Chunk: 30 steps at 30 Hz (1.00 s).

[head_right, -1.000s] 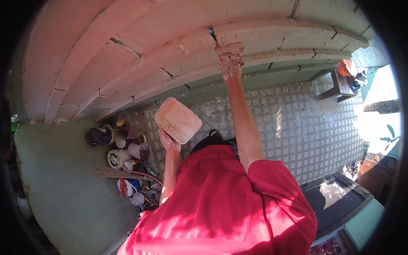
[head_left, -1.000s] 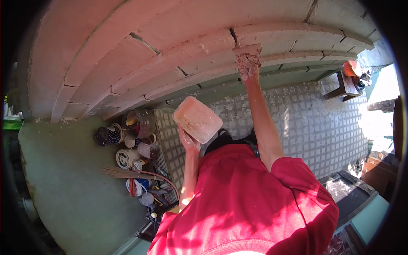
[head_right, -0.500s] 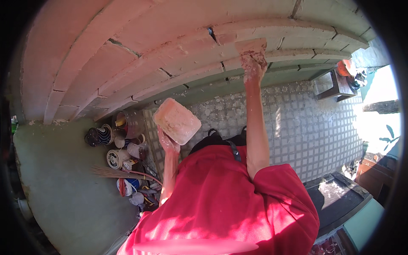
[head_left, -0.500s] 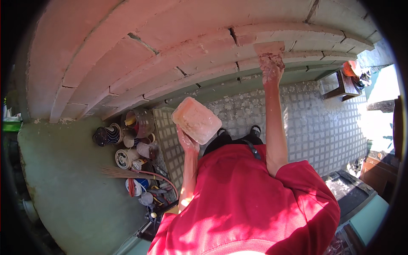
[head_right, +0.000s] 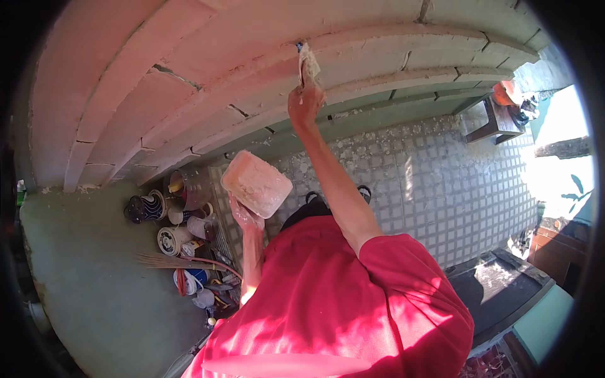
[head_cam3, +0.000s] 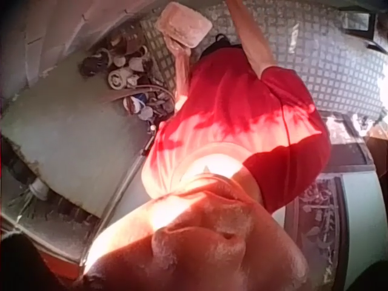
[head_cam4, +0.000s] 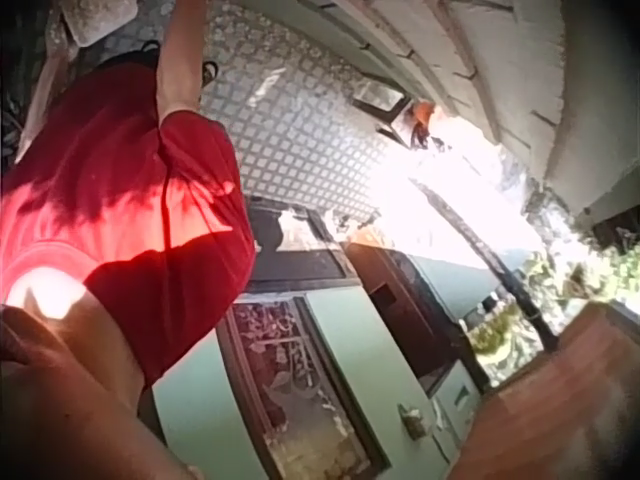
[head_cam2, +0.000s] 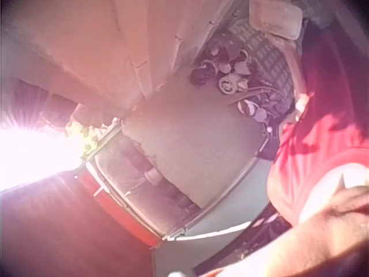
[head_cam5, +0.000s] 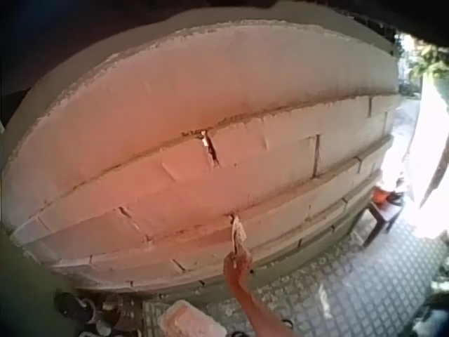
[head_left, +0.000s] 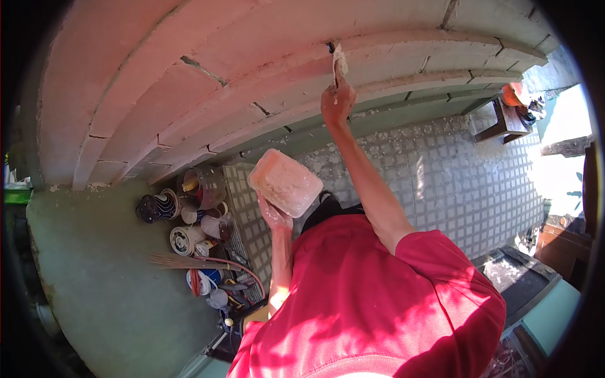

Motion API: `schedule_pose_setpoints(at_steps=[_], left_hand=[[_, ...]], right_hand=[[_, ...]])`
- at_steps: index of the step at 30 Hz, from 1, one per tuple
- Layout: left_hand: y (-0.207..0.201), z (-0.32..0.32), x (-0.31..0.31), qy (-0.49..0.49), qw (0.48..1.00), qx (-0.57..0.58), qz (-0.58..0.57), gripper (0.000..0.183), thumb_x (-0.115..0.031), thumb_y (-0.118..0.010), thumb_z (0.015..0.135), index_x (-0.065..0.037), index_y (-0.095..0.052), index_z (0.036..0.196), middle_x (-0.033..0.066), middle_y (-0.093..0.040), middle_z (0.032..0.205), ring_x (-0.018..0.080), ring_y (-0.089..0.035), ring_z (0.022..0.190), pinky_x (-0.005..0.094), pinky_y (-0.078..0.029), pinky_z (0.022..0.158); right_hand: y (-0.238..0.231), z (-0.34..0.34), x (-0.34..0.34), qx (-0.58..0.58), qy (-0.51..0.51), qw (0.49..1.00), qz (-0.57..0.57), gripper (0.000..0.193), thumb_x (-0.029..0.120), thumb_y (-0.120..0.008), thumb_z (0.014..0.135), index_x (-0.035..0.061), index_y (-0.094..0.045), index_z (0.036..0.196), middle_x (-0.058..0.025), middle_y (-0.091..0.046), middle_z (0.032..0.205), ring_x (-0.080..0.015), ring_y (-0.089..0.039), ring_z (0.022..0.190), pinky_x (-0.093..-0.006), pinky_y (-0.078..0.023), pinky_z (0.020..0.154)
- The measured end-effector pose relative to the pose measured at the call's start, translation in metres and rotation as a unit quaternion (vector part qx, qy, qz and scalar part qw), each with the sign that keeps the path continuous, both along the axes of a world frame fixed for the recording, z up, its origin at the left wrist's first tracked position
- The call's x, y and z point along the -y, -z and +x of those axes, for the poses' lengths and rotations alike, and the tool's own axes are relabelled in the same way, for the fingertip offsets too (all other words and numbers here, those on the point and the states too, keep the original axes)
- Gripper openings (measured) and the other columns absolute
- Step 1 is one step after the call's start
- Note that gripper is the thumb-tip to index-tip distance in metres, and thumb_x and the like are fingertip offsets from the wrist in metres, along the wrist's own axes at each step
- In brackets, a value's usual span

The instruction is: Applying plaster to the gaps between wall panels or ceiling blocks using a putty knife.

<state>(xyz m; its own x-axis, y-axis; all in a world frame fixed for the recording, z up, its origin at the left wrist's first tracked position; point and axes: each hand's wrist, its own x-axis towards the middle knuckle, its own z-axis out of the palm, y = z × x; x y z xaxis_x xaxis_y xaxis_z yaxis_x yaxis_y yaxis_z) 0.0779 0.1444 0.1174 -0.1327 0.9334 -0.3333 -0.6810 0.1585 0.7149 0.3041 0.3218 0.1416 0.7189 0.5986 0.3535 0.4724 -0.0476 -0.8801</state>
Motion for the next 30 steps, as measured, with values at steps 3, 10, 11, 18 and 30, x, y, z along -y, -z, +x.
schedule_pose_setpoints(at_steps=[3,10,11,18,30], left_hand=[[0.003,0.005,0.001,-0.01,1.0,-0.007,0.005,0.055,-0.044,-0.04,0.098,-0.011,-0.036,0.142,0.007,-0.044,0.142,0.0276,-0.044,0.129,0.0458,-0.04,0.105],[-0.005,0.016,0.022,-0.02,1.0,0.004,-0.004,0.057,-0.044,-0.041,0.098,-0.009,-0.034,0.143,0.0088,-0.042,0.143,0.0293,-0.042,0.13,0.0462,-0.038,0.107],[-0.008,0.023,0.019,-0.005,1.0,0.005,0.003,0.058,-0.044,-0.041,0.098,-0.009,-0.034,0.143,0.0091,-0.042,0.143,0.0294,-0.042,0.13,0.0461,-0.038,0.107],[-0.006,0.04,0.024,-0.005,1.0,0.004,-0.001,0.058,-0.044,-0.042,0.098,-0.009,-0.034,0.143,0.0093,-0.041,0.144,0.0296,-0.042,0.13,0.0467,-0.037,0.108],[-0.002,0.05,0.031,-0.02,1.0,0.0,0.01,0.056,-0.042,-0.041,0.098,-0.008,-0.035,0.142,0.0083,-0.044,0.142,0.0274,-0.044,0.129,0.0436,-0.037,0.107]], right_hand=[[0.016,0.016,0.014,0.027,-0.041,0.991,0.123,0.06,-0.004,-0.046,0.072,0.0037,-0.055,0.131,-0.0238,-0.061,0.074,-0.0446,-0.055,0.066,-0.046,-0.044,0.063],[-0.031,0.087,0.02,-0.009,0.057,0.997,0.045,0.049,-0.001,-0.049,0.078,0.0028,-0.059,0.125,-0.0237,-0.065,0.092,-0.0399,-0.058,0.07,-0.0392,-0.044,0.057],[-0.023,0.087,0.014,-0.007,0.068,0.997,0.046,0.049,-0.001,-0.049,0.078,0.0028,-0.059,0.125,-0.0237,-0.065,0.092,-0.0399,-0.058,0.07,-0.0392,-0.044,0.057],[0.021,0.025,0.018,0.071,-0.112,0.978,0.159,0.057,-0.008,-0.049,0.074,0.0102,-0.059,0.128,-0.0261,-0.062,0.087,-0.0411,-0.061,0.073,-0.0432,-0.048,0.064],[0.023,0.064,-0.004,0.131,-0.098,0.971,0.176,0.047,0.003,-0.048,0.083,0.0017,-0.055,0.129,-0.0189,-0.057,0.127,-0.0352,-0.062,0.106,-0.0384,-0.051,0.087]])
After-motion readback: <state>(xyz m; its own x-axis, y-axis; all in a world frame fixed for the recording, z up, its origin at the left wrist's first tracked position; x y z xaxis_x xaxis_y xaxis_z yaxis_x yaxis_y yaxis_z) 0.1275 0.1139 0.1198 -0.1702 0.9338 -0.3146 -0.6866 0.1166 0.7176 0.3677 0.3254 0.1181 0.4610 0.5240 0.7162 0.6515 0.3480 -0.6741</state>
